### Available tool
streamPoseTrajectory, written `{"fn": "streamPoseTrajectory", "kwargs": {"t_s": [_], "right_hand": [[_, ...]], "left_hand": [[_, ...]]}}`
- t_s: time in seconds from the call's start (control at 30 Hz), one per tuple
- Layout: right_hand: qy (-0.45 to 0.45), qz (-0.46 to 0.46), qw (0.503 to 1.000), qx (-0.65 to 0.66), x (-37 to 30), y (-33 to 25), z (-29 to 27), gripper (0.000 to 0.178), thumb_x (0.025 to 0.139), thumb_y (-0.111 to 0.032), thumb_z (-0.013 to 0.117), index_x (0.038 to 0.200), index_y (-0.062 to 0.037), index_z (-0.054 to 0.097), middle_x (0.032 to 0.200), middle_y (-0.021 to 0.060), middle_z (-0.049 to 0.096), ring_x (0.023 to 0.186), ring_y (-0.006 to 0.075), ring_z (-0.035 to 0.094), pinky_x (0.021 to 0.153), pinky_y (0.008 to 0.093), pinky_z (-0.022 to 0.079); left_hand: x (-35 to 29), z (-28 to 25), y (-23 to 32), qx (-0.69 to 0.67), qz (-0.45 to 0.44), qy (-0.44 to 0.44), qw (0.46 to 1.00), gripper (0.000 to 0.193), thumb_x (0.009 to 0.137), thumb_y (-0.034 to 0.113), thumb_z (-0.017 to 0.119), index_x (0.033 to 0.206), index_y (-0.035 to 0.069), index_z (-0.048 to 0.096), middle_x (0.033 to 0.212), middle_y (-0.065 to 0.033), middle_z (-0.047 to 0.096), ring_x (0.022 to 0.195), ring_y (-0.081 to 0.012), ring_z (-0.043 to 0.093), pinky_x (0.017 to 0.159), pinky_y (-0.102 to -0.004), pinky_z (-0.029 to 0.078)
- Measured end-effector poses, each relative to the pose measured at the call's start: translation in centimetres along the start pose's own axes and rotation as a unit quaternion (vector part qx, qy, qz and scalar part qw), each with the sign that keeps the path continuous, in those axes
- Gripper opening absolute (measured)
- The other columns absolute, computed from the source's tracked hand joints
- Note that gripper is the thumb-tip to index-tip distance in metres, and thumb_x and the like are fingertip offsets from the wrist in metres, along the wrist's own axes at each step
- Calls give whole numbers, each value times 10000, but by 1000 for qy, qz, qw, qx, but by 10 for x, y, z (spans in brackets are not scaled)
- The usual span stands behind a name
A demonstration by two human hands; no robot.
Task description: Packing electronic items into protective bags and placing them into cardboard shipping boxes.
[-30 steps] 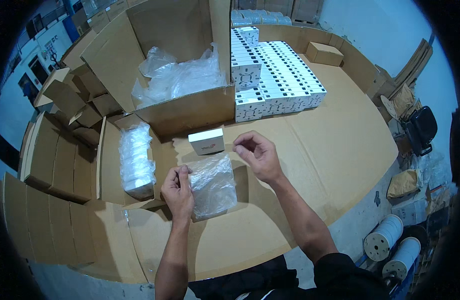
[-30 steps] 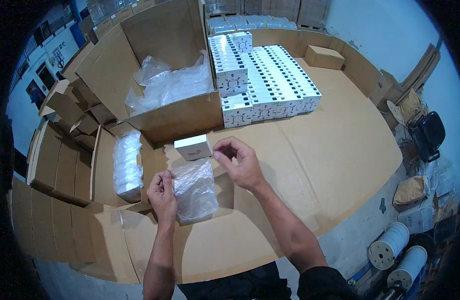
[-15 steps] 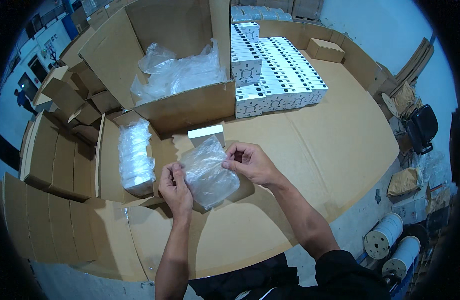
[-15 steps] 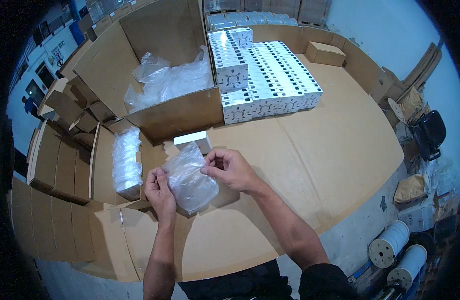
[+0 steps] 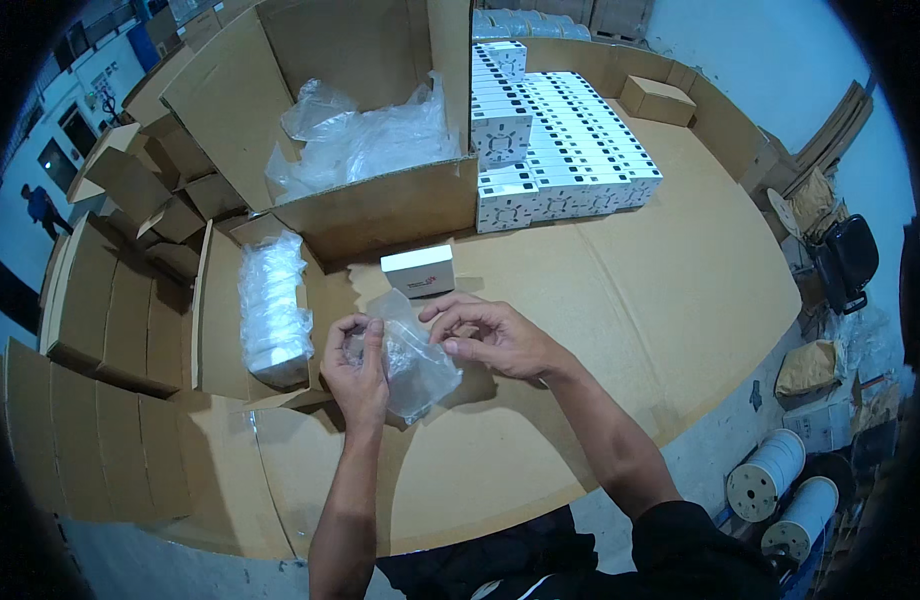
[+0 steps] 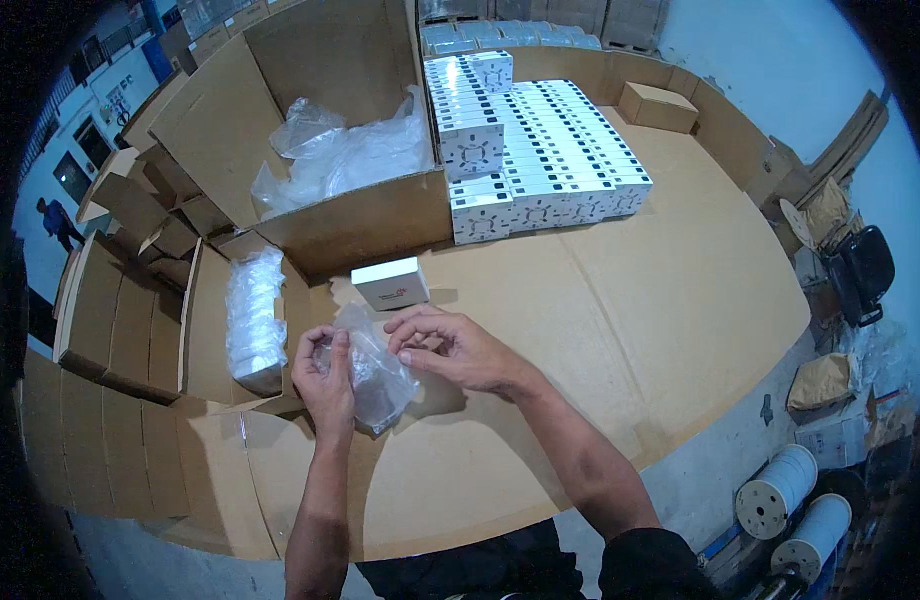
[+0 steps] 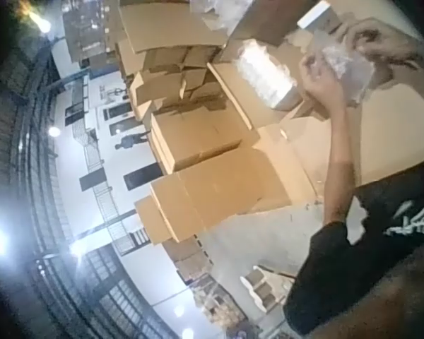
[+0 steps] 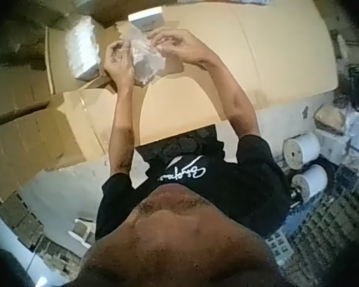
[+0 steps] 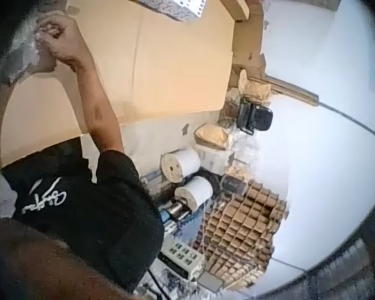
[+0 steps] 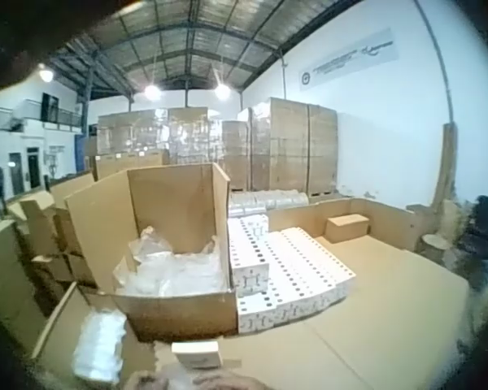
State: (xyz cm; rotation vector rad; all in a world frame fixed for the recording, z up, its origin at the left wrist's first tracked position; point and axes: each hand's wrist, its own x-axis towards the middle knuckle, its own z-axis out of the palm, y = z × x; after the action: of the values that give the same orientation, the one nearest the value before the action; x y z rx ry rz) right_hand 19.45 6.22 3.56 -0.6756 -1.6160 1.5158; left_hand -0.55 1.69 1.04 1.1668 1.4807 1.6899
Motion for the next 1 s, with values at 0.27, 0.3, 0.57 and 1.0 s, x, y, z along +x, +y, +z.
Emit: {"fn": "streamPoseTrajectory", "kwargs": {"t_s": [0.27, 0.3, 0.57, 1.0], "right_hand": [[-119, 116, 986, 12, -1, -8, -2, 235, 851, -49, 760, 1068, -31, 670, 883, 13, 648, 851, 77, 631, 743, 235, 531], [-114, 126, 985, -22, -1, -11, -1, 246, 840, -42, 763, 1062, -27, 656, 875, 8, 645, 828, 70, 624, 723, 232, 530], [-76, 55, 991, -100, 1, 6, 11, 282, 820, -34, 758, 1048, -9, 594, 850, 15, 634, 775, 70, 613, 645, 239, 526], [-2, 79, 997, -19, 2, 18, 25, 283, 863, -36, 742, 1054, -30, 534, 868, 12, 586, 753, 55, 571, 640, 221, 497]], "left_hand": [[3, -2, -11, -5, 32, 19, 999, 161, 1000, 184, 663, 1003, 34, 607, 891, 6, 600, 747, -59, 530, 645, -220, 445], [3, -2, -8, -26, 7, 16, 1000, 165, 1009, 195, 651, 1006, 39, 597, 880, 9, 594, 690, -46, 508, 576, -212, 419], [4, -2, -4, -56, -55, 4, 997, 176, 1040, 241, 599, 1018, 67, 589, 893, 21, 563, 806, -59, 512, 707, -218, 432], [0, 5, -9, -69, -35, 2, 997, 194, 1066, 269, 544, 1004, 87, 520, 779, 58, 455, 605, -11, 394, 493, -187, 315]]}}
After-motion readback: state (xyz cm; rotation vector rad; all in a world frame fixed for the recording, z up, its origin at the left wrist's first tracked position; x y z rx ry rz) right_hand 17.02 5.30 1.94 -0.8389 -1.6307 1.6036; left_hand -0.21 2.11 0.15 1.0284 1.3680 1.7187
